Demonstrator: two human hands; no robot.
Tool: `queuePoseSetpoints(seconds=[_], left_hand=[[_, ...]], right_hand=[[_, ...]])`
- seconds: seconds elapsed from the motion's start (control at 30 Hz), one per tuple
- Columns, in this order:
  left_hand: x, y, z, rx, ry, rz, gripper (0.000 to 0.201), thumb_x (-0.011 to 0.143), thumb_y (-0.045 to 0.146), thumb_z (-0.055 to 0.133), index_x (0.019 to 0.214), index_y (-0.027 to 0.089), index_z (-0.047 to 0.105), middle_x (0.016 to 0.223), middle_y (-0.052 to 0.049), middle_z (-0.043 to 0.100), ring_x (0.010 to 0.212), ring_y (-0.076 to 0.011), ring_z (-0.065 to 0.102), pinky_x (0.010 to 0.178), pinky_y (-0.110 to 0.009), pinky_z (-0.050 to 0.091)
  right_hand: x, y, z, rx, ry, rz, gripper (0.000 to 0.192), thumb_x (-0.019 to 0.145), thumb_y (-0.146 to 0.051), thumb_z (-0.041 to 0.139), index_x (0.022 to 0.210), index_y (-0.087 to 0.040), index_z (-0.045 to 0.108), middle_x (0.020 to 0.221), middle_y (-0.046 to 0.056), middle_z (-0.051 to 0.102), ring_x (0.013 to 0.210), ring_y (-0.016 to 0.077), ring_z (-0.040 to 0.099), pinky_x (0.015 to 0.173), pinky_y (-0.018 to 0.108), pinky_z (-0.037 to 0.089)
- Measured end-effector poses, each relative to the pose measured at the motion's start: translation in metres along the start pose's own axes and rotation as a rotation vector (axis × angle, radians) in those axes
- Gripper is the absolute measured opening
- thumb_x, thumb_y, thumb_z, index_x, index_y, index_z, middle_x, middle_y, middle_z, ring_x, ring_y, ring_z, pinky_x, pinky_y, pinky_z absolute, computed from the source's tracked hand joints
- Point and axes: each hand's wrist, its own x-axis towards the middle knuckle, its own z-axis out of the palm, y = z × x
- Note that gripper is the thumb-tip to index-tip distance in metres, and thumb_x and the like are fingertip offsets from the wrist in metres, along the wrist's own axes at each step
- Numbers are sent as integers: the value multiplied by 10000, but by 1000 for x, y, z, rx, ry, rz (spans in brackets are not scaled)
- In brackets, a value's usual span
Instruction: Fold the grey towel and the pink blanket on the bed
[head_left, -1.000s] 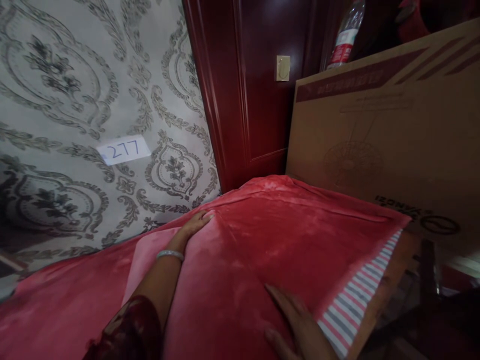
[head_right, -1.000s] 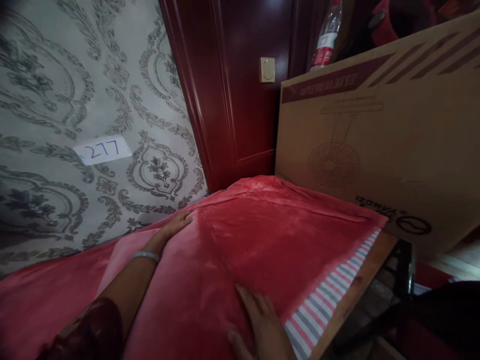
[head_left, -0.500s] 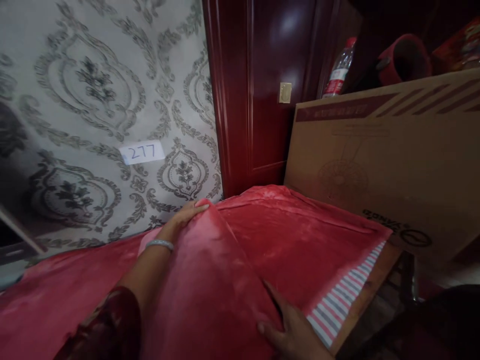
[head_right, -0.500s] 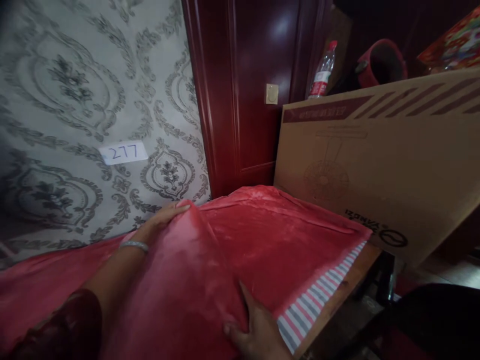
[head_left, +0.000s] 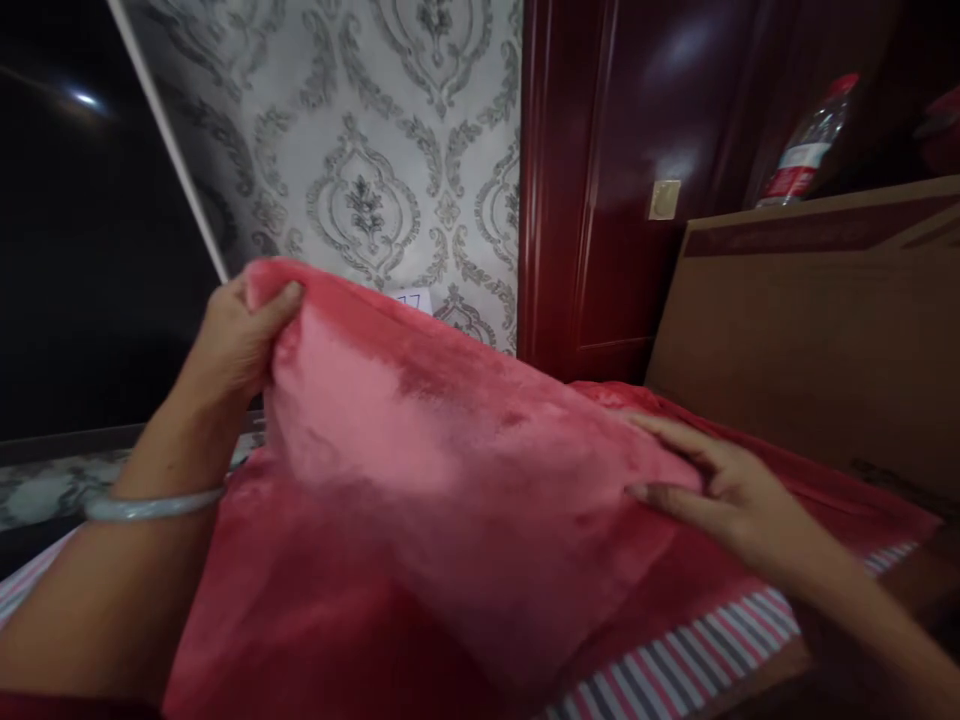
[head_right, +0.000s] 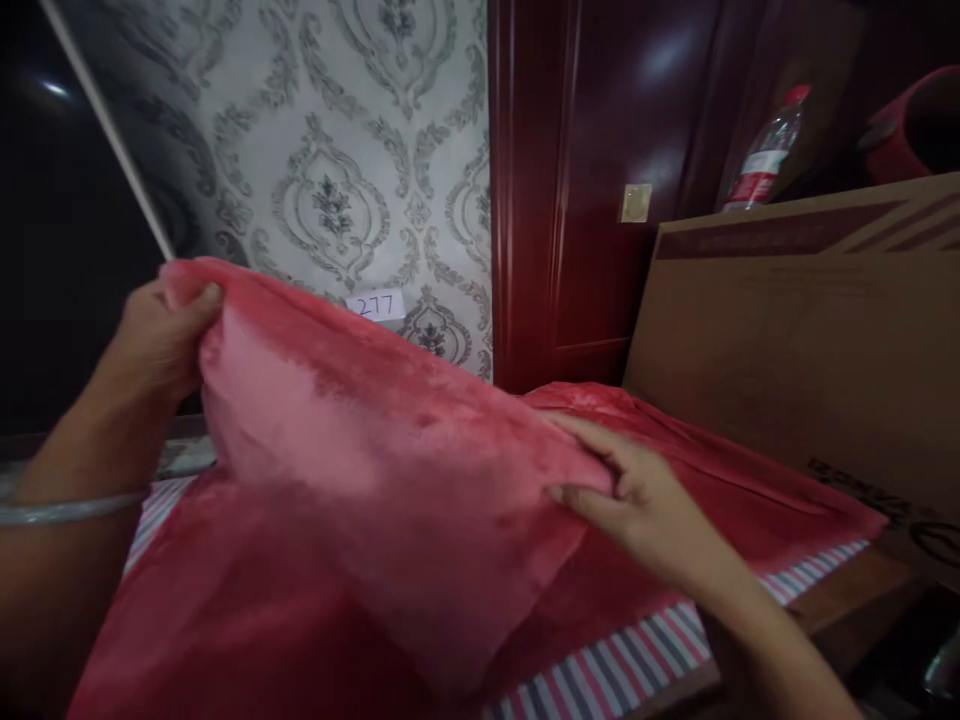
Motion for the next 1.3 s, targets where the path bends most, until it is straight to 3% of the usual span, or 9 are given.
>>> queuePoseSetpoints(seconds=[0.13, 0.27, 0.47, 0.6, 0.7, 0.83, 0.93, 1.07, 1.3], left_hand=[[-20, -5, -30, -15, -22, -226, 634, 540, 578, 863, 933, 128, 651, 785, -18, 644, 688, -119, 556, 657, -275, 512], [-34, -30, -34, 62, -132, -489, 534, 521, 547, 861, 801, 167, 612, 624, 23, 567, 554, -109, 496, 467, -216, 415], [-31, -21, -45, 167, -40, -185, 357, 672, 462, 750, 810, 189, 566, 724, 27, 548, 606, -96, 470, 534, -208, 404], [-69, -16, -71, 459, -106, -12, 315, 735, 404, 670, 973, 235, 554, 893, 2, 592, 783, -156, 560, 687, -254, 487], [-143, -43, -93, 669, -294, 130, 349, 798, 369, 588, 1134, 294, 535, 1096, -42, 645, 973, -236, 621, 842, -353, 528], [-260, -89, -112, 736, -652, 245, 276, 814, 226, 490, 1030, 306, 643, 995, -58, 721, 884, -248, 688, 773, -367, 574], [-312, -104, -116, 845, -693, 169, 331, 831, 152, 427, 1000, 266, 687, 1048, -100, 728, 972, -259, 685, 828, -388, 577], [-321, -95, -118, 843, -653, 122, 308, 852, 182, 446, 1031, 262, 683, 1069, -114, 722, 1004, -265, 681, 855, -405, 578], [-271, -53, -110, 663, -588, -102, 281, 894, 341, 503, 1146, 331, 627, 1167, -34, 716, 1075, -238, 679, 920, -357, 556]], right_hand=[[44, -14, -17, -162, -58, -170, 496, 818, -444, 692, 1291, -297, 650, 1277, 35, 680, 1154, 314, 645, 961, 468, 547], [98, 7, 5, -207, -146, -147, 455, 799, -271, 615, 1247, -220, 679, 1207, 40, 712, 1098, 275, 665, 970, 433, 531], [132, -1, 10, -449, 67, -384, 623, 780, -169, 537, 1402, -184, 547, 1207, 95, 676, 1124, 303, 603, 990, 522, 460], [83, 2, 15, -660, 181, -573, 625, 784, -127, 495, 1402, -209, 524, 1128, 105, 664, 1061, 312, 578, 927, 516, 444], [9, 44, 49, -706, 116, -640, 533, 799, -85, 475, 1310, -191, 582, 1125, 117, 671, 1048, 288, 567, 919, 476, 424], [-92, 104, 99, -686, -186, -574, 478, 817, -43, 452, 1215, -207, 660, 1087, 110, 699, 987, 244, 572, 893, 426, 427], [-128, 121, 116, -683, -190, -483, 484, 816, -39, 446, 1197, -217, 685, 1096, 117, 697, 1007, 254, 574, 872, 427, 445], [-135, 117, 114, -621, -162, -431, 478, 865, -66, 440, 1263, -221, 654, 1141, 116, 687, 1057, 264, 583, 901, 446, 459], [-112, 92, 83, -416, -178, -307, 440, 947, -317, 528, 1380, -240, 553, 1230, 108, 676, 1123, 281, 610, 983, 477, 456]])
